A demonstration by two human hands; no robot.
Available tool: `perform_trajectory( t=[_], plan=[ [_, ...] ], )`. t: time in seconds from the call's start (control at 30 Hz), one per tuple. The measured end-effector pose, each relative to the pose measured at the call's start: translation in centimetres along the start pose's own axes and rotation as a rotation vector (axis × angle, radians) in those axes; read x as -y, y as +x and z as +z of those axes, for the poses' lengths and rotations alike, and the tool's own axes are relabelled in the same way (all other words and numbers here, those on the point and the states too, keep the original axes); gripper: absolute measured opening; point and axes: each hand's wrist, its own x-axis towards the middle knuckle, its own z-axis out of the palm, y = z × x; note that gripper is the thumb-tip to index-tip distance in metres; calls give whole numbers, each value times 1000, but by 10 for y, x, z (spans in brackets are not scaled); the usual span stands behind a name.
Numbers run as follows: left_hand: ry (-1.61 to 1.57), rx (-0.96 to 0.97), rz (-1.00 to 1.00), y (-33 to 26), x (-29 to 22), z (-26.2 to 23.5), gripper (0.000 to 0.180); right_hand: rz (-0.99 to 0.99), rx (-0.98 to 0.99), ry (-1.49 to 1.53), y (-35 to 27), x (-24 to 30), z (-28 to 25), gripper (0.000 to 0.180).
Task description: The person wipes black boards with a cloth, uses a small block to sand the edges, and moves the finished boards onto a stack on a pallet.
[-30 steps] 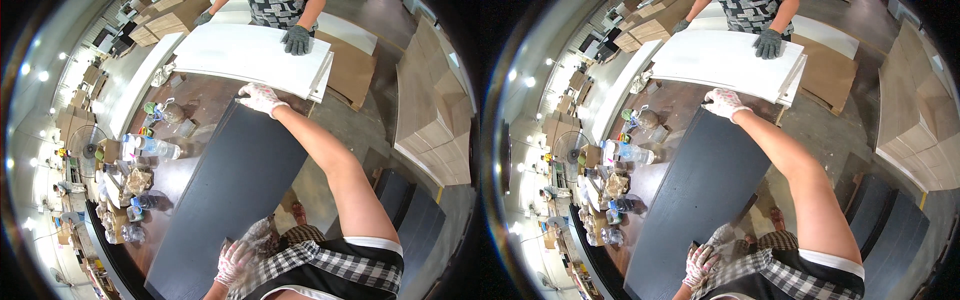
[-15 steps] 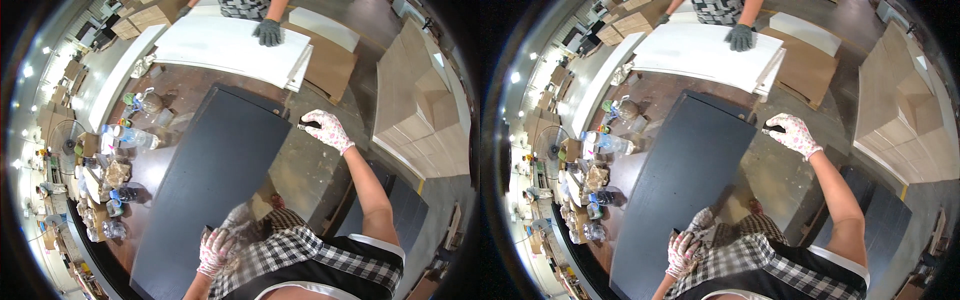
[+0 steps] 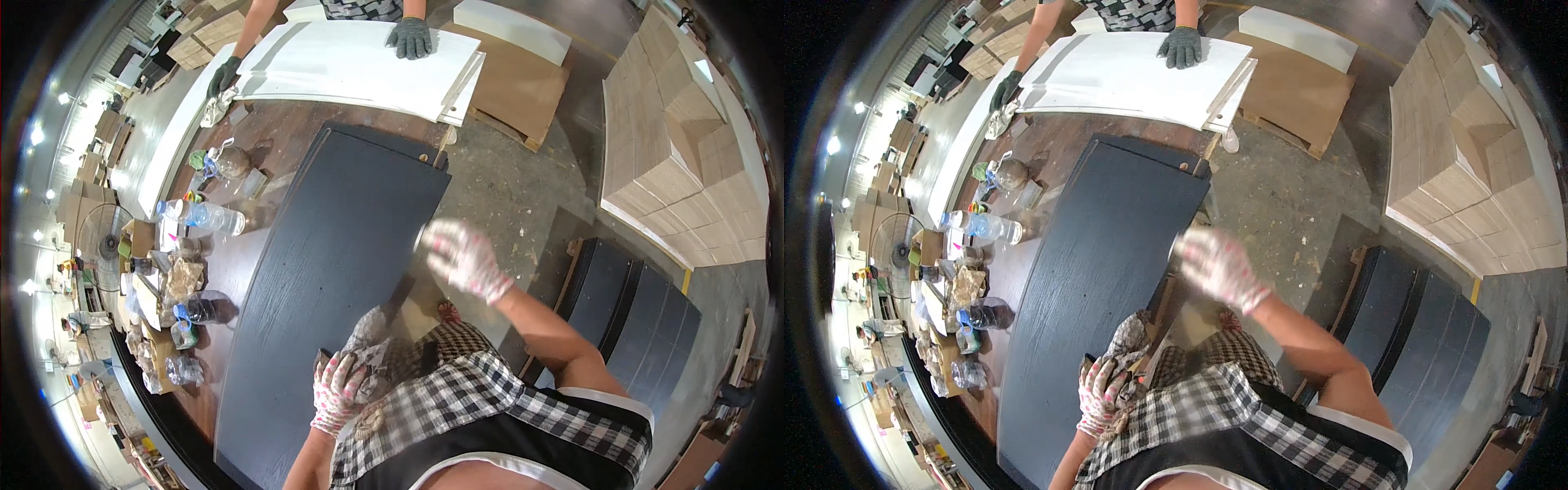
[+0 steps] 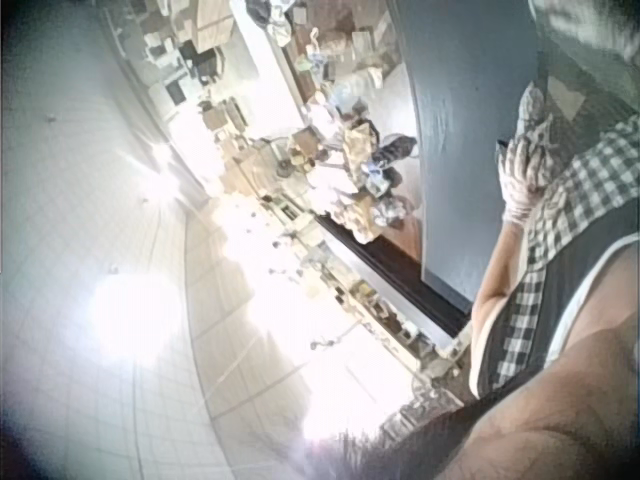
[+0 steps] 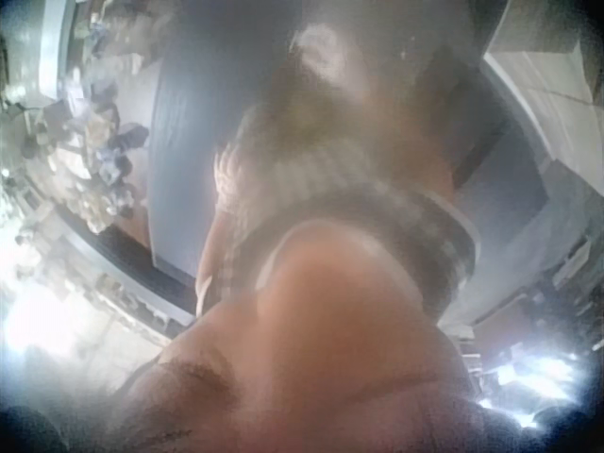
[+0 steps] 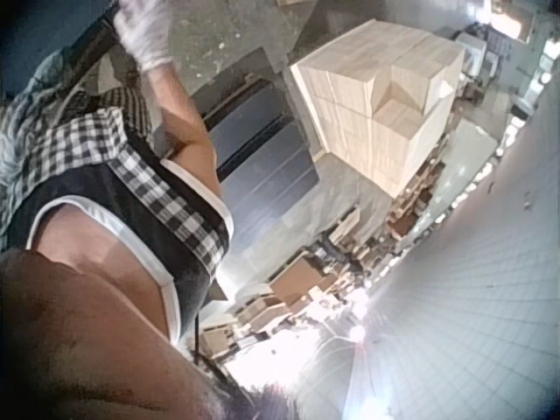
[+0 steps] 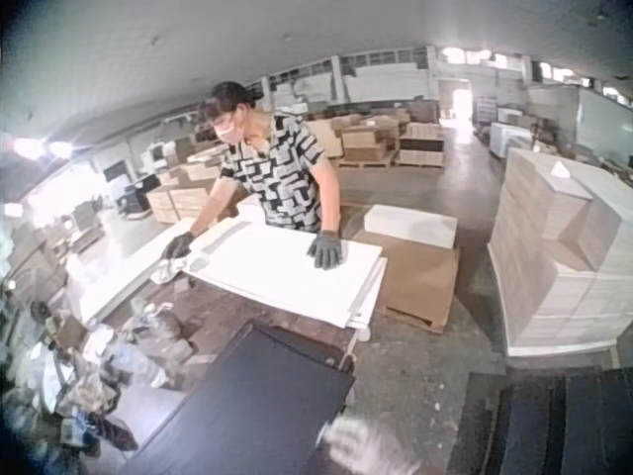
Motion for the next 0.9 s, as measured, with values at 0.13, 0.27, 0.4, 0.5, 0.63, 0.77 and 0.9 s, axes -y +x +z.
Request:
perform_trajectory(
  t=[0.13, 0.27, 0.4, 0.5, 0.63, 0.77, 0.9],
  plan=[
    [-48, 41, -14, 8, -4, -5, 79, 280, -207, -123, 48, -57, -16, 35],
    [-124, -38, 1, 5, 0, -6, 83, 140, -117, -55, 17, 2, 2, 32],
    [-400, -366, -68, 3, -5, 1, 46, -157, 261, 195, -38, 86, 25, 29],
    [-502, -467, -332, -1, -22, -9, 24, 6, 29, 33, 1, 56, 6, 26],
    [-958, -520, -472, -35, -27, -24, 33, 186, -179, -12, 20, 20, 10, 31],
    [-1072, -463, -578, -84, -19, -17, 35, 136, 33, -65, -27, 110, 42, 32],
    [-1100, -497, -499, -148, -2, 21, 42, -126, 245, 147, -85, 223, 81, 27]
  ],
)
